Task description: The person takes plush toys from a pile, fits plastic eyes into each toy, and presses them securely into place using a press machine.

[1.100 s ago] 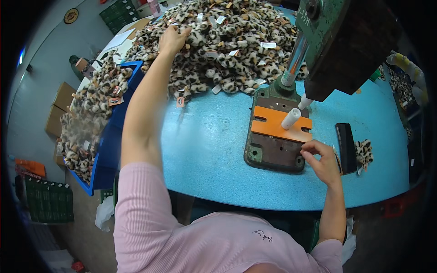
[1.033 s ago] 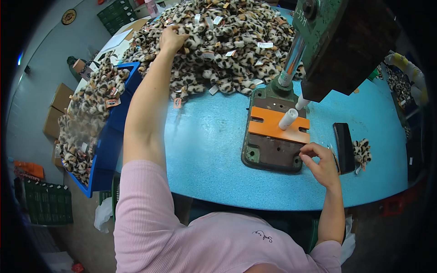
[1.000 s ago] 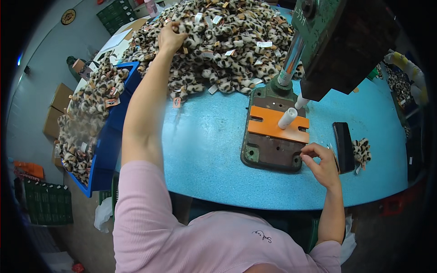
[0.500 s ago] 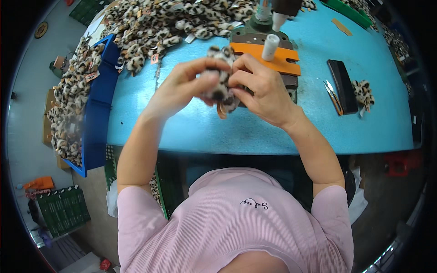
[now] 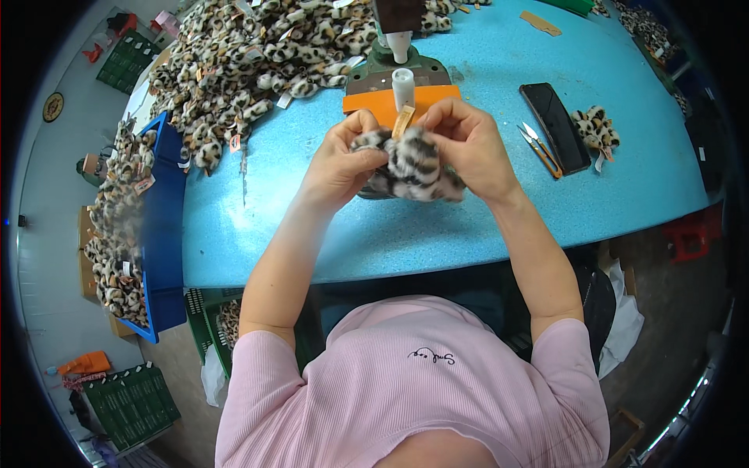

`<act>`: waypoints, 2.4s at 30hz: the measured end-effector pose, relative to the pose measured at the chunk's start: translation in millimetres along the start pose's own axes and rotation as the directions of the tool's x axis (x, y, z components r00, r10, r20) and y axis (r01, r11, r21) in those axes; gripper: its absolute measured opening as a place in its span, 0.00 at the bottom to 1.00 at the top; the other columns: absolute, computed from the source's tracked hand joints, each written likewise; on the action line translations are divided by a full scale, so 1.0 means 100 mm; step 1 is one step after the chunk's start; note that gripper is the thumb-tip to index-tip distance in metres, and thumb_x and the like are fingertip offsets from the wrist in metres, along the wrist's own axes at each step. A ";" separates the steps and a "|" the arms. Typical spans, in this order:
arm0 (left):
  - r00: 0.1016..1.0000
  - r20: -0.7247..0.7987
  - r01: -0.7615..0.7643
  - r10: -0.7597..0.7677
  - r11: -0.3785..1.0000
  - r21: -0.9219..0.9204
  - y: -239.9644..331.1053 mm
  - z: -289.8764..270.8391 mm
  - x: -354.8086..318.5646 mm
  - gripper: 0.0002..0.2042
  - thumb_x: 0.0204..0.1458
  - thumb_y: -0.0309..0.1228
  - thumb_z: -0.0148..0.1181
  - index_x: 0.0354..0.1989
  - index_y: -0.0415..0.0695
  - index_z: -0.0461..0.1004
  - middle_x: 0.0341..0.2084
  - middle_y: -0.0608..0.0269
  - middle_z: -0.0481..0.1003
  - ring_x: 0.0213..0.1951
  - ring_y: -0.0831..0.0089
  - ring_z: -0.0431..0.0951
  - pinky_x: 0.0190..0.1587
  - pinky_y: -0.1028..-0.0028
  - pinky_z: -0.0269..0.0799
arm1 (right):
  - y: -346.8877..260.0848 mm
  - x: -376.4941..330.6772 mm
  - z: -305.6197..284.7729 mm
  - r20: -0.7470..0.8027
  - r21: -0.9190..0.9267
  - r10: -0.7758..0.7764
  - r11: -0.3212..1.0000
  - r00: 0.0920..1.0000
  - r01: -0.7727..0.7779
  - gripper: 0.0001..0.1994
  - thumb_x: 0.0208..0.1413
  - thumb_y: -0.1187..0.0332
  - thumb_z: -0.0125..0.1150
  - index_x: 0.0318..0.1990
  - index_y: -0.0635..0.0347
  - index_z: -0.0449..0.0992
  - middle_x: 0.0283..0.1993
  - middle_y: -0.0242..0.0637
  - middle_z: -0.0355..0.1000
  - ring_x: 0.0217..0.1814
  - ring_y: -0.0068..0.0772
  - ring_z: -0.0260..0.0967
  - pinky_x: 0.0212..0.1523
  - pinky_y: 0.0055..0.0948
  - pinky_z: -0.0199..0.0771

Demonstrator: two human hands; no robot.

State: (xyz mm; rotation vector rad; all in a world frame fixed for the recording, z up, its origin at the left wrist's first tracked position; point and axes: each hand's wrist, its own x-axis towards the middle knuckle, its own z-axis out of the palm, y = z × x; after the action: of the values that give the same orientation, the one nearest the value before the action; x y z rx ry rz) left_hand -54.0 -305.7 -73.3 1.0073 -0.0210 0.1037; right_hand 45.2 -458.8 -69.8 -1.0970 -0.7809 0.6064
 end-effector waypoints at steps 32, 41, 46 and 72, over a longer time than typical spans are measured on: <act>0.972 -0.231 -0.021 0.051 0.991 0.131 0.13 -0.50 0.85 0.04 0.45 0.21 0.53 0.25 0.43 0.66 0.19 0.68 0.70 0.18 0.83 0.70 0.16 0.86 0.64 | 0.14 0.99 -0.38 -0.117 -0.361 0.086 0.924 0.989 -0.123 0.04 0.41 0.81 0.54 0.23 0.62 0.69 0.22 0.26 0.66 0.23 0.12 0.58 0.22 0.15 0.61; 0.982 -0.144 -0.028 0.120 0.854 0.519 0.29 -0.38 0.87 0.05 0.42 0.21 0.57 0.21 0.42 0.67 0.18 0.69 0.70 0.19 0.84 0.70 0.18 0.86 0.64 | 0.03 1.16 -0.48 0.100 -0.661 0.201 0.746 0.975 -0.086 0.00 0.43 0.76 0.56 0.25 0.62 0.72 0.23 0.27 0.68 0.24 0.13 0.62 0.24 0.16 0.63; 0.992 -0.100 0.113 -0.077 0.894 0.434 0.26 -0.51 0.89 0.05 0.43 0.21 0.56 0.22 0.43 0.67 0.18 0.69 0.70 0.18 0.84 0.69 0.18 0.86 0.65 | 0.10 1.13 -0.49 0.150 -0.686 0.071 0.725 0.986 0.052 0.02 0.42 0.78 0.53 0.22 0.62 0.69 0.21 0.25 0.67 0.22 0.15 0.60 0.23 0.17 0.60; 0.908 -0.013 -0.317 0.419 0.706 0.634 -0.09 -0.19 0.64 0.19 0.41 0.27 0.62 0.44 0.41 0.68 0.31 0.64 0.72 0.32 0.80 0.72 0.33 0.83 0.68 | 0.11 0.87 -0.43 -0.006 -0.385 0.127 0.915 0.992 -0.119 0.11 0.51 0.62 0.54 0.30 0.62 0.71 0.23 0.25 0.65 0.26 0.13 0.60 0.25 0.15 0.62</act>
State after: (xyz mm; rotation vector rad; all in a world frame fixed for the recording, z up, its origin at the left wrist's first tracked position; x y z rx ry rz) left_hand 10.4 -289.5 -86.5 1.6535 -0.0482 0.5970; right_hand 130.5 -411.6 -69.2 -1.5131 -0.8749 0.5825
